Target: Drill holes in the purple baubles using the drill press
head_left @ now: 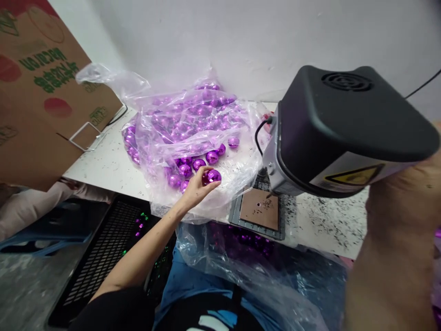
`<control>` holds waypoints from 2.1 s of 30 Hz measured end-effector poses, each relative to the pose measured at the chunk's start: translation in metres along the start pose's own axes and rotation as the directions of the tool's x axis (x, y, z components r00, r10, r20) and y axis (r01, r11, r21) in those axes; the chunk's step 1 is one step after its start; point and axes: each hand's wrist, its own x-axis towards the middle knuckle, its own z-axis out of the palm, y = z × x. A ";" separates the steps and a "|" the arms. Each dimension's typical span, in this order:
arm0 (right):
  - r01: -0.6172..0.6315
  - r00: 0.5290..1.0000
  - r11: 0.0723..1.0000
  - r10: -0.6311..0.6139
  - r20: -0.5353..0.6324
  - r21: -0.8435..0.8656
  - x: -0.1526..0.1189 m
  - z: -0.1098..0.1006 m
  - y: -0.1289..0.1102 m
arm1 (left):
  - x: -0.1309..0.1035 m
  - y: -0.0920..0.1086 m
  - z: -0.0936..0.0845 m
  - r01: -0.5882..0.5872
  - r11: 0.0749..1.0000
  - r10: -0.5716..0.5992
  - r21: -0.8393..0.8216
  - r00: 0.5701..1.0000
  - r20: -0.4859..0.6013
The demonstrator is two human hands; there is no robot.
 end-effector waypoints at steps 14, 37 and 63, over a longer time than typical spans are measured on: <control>-0.009 1.000 1.000 0.009 0.004 0.003 -0.001 0.004 -0.015 | -0.018 0.038 0.099 -0.019 0.981 0.040 -0.194 0.994 0.106; 0.034 0.999 0.999 -0.034 0.012 -0.011 -0.002 0.002 -0.017 | -0.029 0.033 0.128 -0.370 0.904 0.368 0.213 0.928 0.052; 0.030 0.998 0.977 -0.019 0.054 -0.210 -0.044 -0.029 -0.024 | -0.027 0.033 0.143 -0.377 0.859 0.388 0.347 0.921 0.039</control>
